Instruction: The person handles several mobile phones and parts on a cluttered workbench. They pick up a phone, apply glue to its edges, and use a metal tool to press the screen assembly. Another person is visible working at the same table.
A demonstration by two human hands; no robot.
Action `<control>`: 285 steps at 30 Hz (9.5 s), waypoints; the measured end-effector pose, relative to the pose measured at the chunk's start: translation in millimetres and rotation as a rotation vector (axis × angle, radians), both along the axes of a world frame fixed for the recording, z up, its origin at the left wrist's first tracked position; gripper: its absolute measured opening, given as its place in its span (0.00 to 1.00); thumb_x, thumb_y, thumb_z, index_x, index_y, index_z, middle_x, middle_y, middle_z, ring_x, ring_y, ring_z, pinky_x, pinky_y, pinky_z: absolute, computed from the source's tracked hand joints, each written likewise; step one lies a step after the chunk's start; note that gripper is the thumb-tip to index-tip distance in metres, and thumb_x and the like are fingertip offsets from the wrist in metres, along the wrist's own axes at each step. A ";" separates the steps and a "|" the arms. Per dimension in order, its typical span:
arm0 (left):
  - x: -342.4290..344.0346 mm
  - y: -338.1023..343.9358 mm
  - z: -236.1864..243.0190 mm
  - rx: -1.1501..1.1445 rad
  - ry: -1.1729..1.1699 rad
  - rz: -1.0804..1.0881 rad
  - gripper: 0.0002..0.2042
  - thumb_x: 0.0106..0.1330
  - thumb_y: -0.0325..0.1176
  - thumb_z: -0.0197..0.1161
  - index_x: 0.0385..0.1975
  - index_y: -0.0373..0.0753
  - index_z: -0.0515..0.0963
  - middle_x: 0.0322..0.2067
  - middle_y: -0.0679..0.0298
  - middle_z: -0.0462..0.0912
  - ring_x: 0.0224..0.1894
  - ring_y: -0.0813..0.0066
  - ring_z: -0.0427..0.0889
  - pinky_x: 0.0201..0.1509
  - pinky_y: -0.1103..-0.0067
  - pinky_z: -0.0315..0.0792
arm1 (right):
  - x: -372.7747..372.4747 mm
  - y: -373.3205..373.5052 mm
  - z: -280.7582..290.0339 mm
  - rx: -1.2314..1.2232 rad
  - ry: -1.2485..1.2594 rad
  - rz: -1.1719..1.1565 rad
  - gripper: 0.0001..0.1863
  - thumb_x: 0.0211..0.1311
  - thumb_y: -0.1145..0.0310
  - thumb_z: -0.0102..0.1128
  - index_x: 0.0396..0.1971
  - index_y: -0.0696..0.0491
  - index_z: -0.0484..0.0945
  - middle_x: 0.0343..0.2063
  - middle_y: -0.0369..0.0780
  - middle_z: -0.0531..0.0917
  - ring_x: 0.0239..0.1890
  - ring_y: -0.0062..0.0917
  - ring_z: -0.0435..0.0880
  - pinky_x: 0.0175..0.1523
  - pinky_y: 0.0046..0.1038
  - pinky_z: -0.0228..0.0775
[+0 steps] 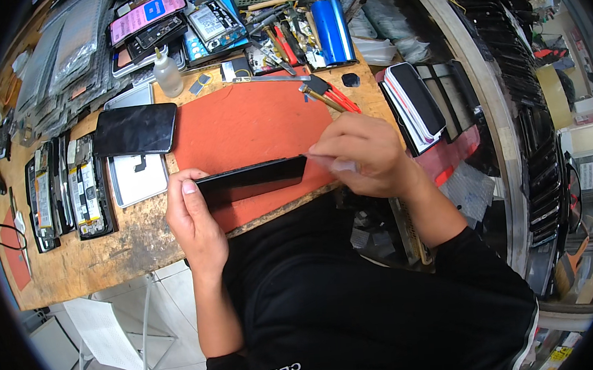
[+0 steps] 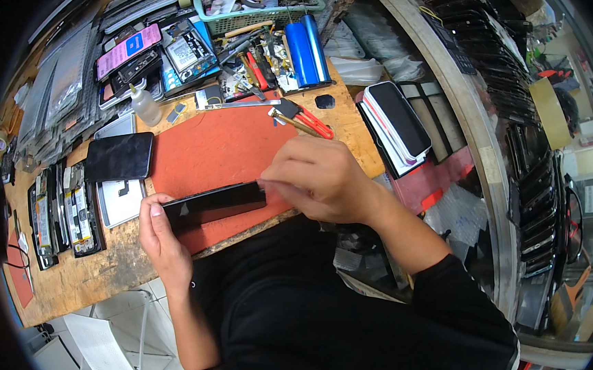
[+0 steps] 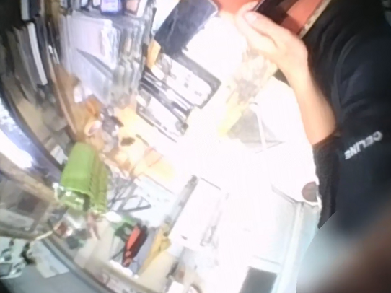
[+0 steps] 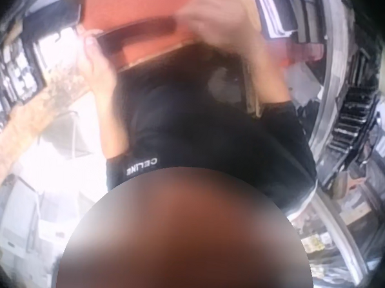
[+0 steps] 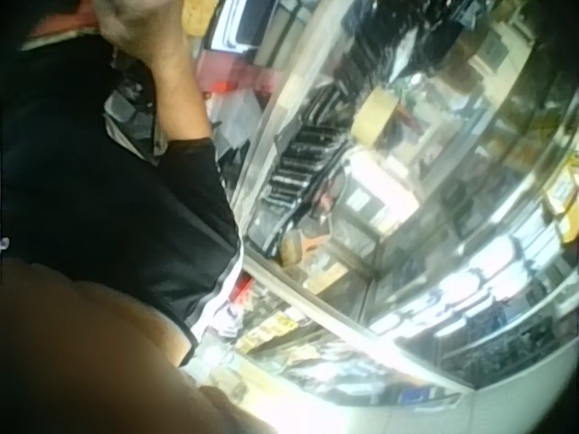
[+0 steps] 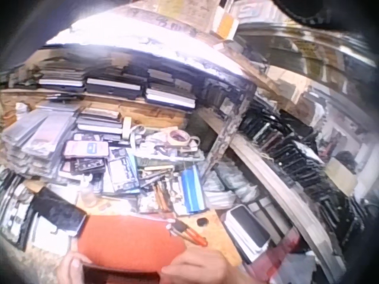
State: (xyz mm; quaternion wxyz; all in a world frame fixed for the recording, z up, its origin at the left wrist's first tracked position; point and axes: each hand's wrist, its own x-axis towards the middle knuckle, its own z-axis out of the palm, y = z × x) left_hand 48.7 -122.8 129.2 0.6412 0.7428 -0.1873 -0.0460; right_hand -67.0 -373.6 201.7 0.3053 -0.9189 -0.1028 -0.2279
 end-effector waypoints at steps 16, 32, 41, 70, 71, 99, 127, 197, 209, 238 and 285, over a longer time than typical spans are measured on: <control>1.6 -10.7 40.0 0.701 -0.577 -0.311 0.32 0.57 0.37 0.78 0.62 0.35 0.76 0.61 0.53 0.78 0.68 0.48 0.72 0.73 0.57 0.61 | -33.2 4.7 -36.7 0.525 0.225 -0.422 0.05 0.66 0.77 0.69 0.39 0.59 0.84 0.29 0.32 0.82 0.27 0.10 0.76 0.32 0.17 0.69; 11.8 -30.1 36.0 0.072 -0.683 0.128 0.43 0.48 0.35 0.86 0.64 0.39 0.66 0.58 0.50 0.70 0.58 0.55 0.74 0.55 0.65 0.76 | 3.0 32.0 -8.1 0.519 -0.148 -0.185 0.11 0.60 0.86 0.68 0.40 0.59 0.82 0.36 0.42 0.87 0.37 0.25 0.89 0.42 0.24 0.82; 13.3 -18.2 26.4 0.152 -0.871 0.217 0.39 0.48 0.37 0.88 0.59 0.46 0.71 0.58 0.45 0.65 0.58 0.50 0.72 0.53 0.63 0.77 | 17.6 42.9 4.9 0.325 -0.221 -0.102 0.10 0.58 0.86 0.68 0.38 0.59 0.83 0.33 0.44 0.86 0.34 0.31 0.87 0.39 0.29 0.78; 31.3 -16.5 4.1 0.072 -1.165 0.286 0.33 0.50 0.42 0.86 0.57 0.49 0.78 0.59 0.44 0.65 0.56 0.51 0.77 0.41 0.72 0.83 | 80.2 85.7 10.9 1.136 0.092 0.187 0.06 0.73 0.79 0.59 0.46 0.60 0.80 0.39 0.35 0.86 0.42 0.14 0.85 0.49 0.20 0.78; 32.0 -15.6 4.5 0.073 -1.180 0.280 0.33 0.51 0.43 0.86 0.57 0.48 0.78 0.59 0.44 0.65 0.55 0.52 0.77 0.41 0.72 0.83 | 79.9 84.6 11.2 1.144 0.099 0.194 0.06 0.73 0.79 0.59 0.46 0.60 0.80 0.38 0.35 0.85 0.42 0.14 0.85 0.49 0.20 0.78; 22.5 -10.9 35.7 -0.149 -0.884 0.013 0.11 0.61 0.20 0.61 0.43 0.34 0.76 0.50 0.42 0.82 0.43 0.53 0.85 0.47 0.66 0.82 | 29.9 87.1 30.2 -0.280 -0.578 0.010 0.13 0.51 0.72 0.70 0.39 0.55 0.87 0.40 0.39 0.88 0.38 0.28 0.88 0.39 0.28 0.78; 17.4 -12.2 30.6 -0.165 -0.942 0.064 0.13 0.60 0.19 0.60 0.44 0.36 0.75 0.49 0.42 0.82 0.41 0.54 0.85 0.44 0.67 0.82 | 32.6 97.7 27.8 -0.335 -0.602 -0.045 0.14 0.48 0.70 0.70 0.36 0.56 0.86 0.37 0.40 0.87 0.36 0.27 0.87 0.36 0.27 0.75; 8.3 -4.5 29.3 -0.274 -0.804 0.027 0.08 0.60 0.18 0.59 0.38 0.34 0.74 0.46 0.45 0.85 0.43 0.52 0.88 0.48 0.65 0.84 | 33.2 109.2 34.4 -0.387 -0.599 -0.015 0.13 0.42 0.70 0.68 0.31 0.58 0.84 0.31 0.40 0.85 0.31 0.27 0.86 0.32 0.25 0.74; 6.9 -2.9 30.0 -0.277 -0.773 0.012 0.09 0.59 0.17 0.58 0.38 0.35 0.74 0.46 0.46 0.84 0.45 0.52 0.88 0.49 0.65 0.83 | 32.4 108.5 35.1 -0.377 -0.599 -0.011 0.12 0.44 0.70 0.67 0.32 0.58 0.84 0.31 0.40 0.85 0.30 0.26 0.86 0.32 0.25 0.73; 27.7 -25.6 27.8 -0.251 -0.408 -0.100 0.53 0.58 0.23 0.73 0.77 0.31 0.38 0.64 0.43 0.65 0.56 0.60 0.77 0.61 0.69 0.74 | 88.9 56.7 68.1 -0.101 -0.046 0.106 0.07 0.56 0.79 0.69 0.36 0.58 0.84 0.34 0.40 0.86 0.34 0.29 0.87 0.37 0.30 0.78; 18.2 -46.8 8.2 0.257 -0.680 0.061 0.49 0.48 0.38 0.82 0.72 0.33 0.64 0.42 0.52 0.80 0.39 0.51 0.85 0.38 0.63 0.80 | 92.4 10.7 8.6 0.634 0.225 -0.075 0.08 0.65 0.70 0.74 0.35 0.60 0.89 0.28 0.35 0.90 0.29 0.11 0.82 0.35 0.19 0.74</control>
